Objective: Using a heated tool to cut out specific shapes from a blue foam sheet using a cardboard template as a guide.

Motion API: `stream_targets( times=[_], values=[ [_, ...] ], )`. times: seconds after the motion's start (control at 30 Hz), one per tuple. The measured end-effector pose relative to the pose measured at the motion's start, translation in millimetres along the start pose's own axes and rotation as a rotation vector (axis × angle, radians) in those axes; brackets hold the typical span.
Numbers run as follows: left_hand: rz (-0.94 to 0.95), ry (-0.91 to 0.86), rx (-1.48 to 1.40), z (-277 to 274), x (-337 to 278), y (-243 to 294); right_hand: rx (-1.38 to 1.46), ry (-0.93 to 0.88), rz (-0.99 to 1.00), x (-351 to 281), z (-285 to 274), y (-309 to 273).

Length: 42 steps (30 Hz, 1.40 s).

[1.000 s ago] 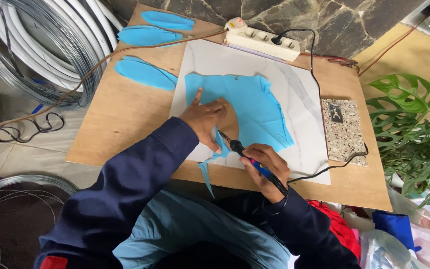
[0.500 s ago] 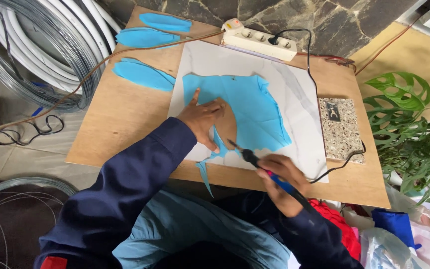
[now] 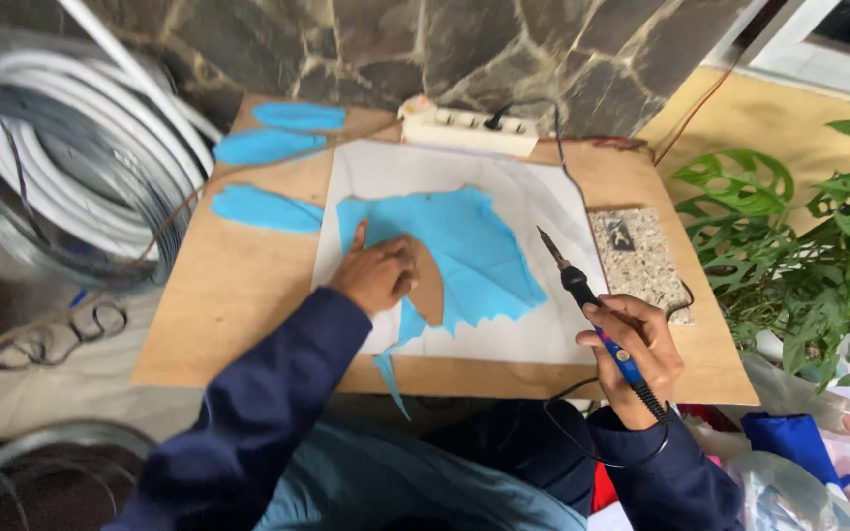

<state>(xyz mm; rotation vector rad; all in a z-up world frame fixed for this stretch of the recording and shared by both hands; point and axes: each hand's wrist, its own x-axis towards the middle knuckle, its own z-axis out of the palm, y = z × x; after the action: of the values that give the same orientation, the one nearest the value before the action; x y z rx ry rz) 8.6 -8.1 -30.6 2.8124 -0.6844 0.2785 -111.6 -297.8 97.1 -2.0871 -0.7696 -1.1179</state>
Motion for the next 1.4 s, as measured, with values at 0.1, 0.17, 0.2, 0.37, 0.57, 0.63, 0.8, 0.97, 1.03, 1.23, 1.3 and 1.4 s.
stream_targets(
  times=[0.1, 0.17, 0.2, 0.37, 0.57, 0.63, 0.8, 0.97, 1.03, 1.23, 1.3, 1.4],
  values=[
    [-0.006, 0.043, 0.058, -9, -7, 15, 0.004, 0.0, -0.026, 13, 1, 1],
    [0.008, 0.088, 0.095, -23, -10, 26, -0.053, -0.05, -0.024, 22, 4, 10],
    [0.012, 0.092, 0.097, -28, -10, 31, -0.056, -0.046, -0.026, 33, 8, 6],
    [-0.054, 0.096, 0.096, -26, -17, 43, 0.141, -0.054, -0.056, 81, 36, 7],
    [-0.121, 0.173, 0.104, 8, -16, 54, 0.098, -0.008, -0.224, 152, 51, 31],
    [-0.16, 0.246, -0.325, 36, -13, 49, 0.131, -0.025, -0.226, 171, 55, 15],
    [-0.16, 0.389, 0.211, 24, -11, 81, 0.268, -0.1, -0.151, 158, 98, 13],
    [-0.213, 0.613, 0.181, 2, -22, 108, 0.531, -0.255, 0.184, 124, 136, 29],
    [-0.255, 0.642, 0.189, 11, -18, 113, 0.572, -0.275, 0.19, 119, 152, 61],
    [-0.362, 0.698, 0.204, 23, -6, 123, 0.633, -0.371, 0.172, 131, 156, 62],
    [-0.372, 0.672, 0.188, 19, -8, 126, 0.584, -0.408, 0.135, 128, 151, 49],
    [-0.403, 0.622, 0.192, 6, -10, 130, 0.485, -0.472, 0.041, 122, 152, 37]
  ],
)
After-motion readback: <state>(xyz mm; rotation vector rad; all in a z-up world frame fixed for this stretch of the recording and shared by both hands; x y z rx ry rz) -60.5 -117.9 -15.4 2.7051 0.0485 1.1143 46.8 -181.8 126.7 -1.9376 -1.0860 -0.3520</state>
